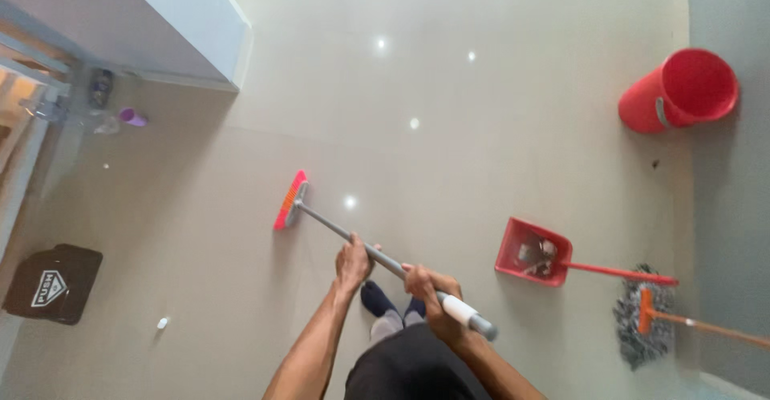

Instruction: The person sweeps debris from a tiled floor into a red dustpan using a small broom, moving the broom back and forth to gather the material.

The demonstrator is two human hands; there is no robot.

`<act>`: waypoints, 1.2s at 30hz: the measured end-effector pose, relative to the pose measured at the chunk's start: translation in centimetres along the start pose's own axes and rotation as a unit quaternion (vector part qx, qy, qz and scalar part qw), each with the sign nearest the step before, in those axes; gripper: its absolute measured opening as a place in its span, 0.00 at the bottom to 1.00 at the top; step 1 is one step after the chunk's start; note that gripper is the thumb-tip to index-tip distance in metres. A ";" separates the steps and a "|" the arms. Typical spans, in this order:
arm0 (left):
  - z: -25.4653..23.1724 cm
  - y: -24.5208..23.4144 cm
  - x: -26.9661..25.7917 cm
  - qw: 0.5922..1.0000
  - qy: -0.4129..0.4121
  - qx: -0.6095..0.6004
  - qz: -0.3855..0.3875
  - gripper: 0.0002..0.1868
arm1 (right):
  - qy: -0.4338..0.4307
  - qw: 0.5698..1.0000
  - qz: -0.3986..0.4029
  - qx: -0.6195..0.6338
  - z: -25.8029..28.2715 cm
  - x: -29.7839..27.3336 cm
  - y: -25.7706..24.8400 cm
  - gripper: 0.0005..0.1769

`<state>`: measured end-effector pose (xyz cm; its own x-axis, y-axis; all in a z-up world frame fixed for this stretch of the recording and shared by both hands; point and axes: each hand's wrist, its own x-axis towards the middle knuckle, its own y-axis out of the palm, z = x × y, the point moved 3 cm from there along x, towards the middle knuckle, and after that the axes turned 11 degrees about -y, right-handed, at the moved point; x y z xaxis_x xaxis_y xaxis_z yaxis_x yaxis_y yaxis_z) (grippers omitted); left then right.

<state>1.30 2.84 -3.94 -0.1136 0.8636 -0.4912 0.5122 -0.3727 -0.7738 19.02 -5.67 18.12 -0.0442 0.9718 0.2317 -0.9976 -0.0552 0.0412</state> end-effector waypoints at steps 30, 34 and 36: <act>-8.2 2.9 -2.6 0.984 0.157 0.039 0.077 0.24 | -0.012 0.995 -0.100 -0.014 4.8 0.2 -7.1 0.16; -13.9 3.9 -8.1 0.972 0.206 -0.001 0.115 0.20 | -0.017 0.989 -0.128 -0.067 8.8 -1.9 -10.5 0.08; -16.3 3.8 -10.6 0.966 0.241 -0.022 0.085 0.19 | -0.043 0.985 -0.165 0.002 9.2 -3.5 -12.6 0.08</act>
<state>18.30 -2.24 4.83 0.3804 0.8527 -0.3579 0.5257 -0.5178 -0.6749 32.20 -10.49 25.77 0.2873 0.9142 0.2859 -0.9567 0.2595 0.1319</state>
